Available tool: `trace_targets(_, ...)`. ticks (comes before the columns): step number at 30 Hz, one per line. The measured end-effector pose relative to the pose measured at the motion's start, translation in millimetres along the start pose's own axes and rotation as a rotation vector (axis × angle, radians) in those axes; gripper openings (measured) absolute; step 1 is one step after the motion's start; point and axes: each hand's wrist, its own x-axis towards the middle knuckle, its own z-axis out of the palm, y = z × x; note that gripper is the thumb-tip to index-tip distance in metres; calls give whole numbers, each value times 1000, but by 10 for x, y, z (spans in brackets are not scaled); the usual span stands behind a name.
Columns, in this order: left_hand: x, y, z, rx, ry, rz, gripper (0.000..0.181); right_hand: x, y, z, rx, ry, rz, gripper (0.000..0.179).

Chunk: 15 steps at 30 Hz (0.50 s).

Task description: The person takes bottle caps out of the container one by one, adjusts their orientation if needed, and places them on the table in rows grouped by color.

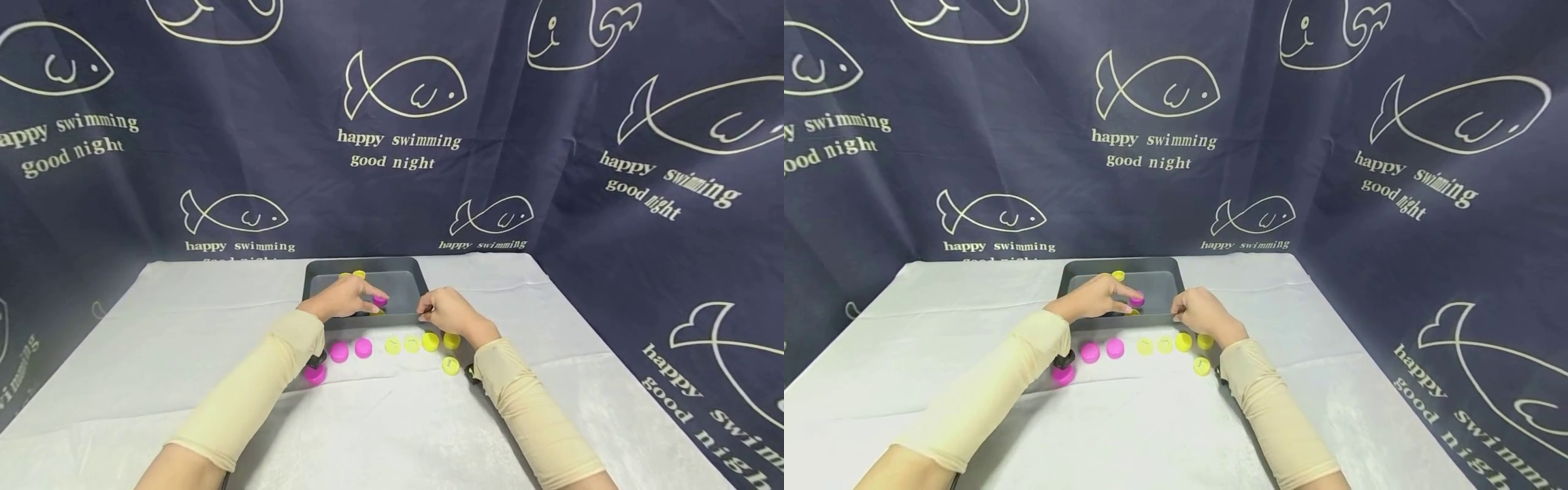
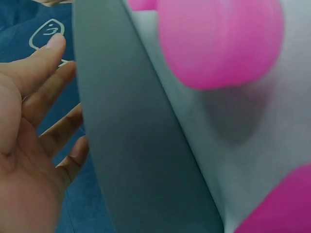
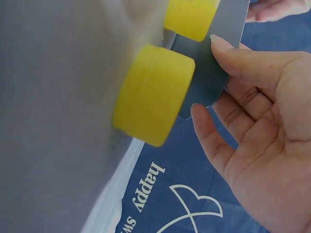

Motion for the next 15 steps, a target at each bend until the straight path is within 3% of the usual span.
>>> trace_targets(4, 13, -8, 13, 78, -31, 22, 36, 6, -3, -2, -2, 7, -9, 8)
trace_targets(11, 34, -27, -9, 32, -143, 42, 38, 21, 0, -12, -10, 0, -5, 7)
trace_targets(15, 54, -31, -5, 68, -171, 57, 38, 15, -3, -12, -7, -3, 5, 7)
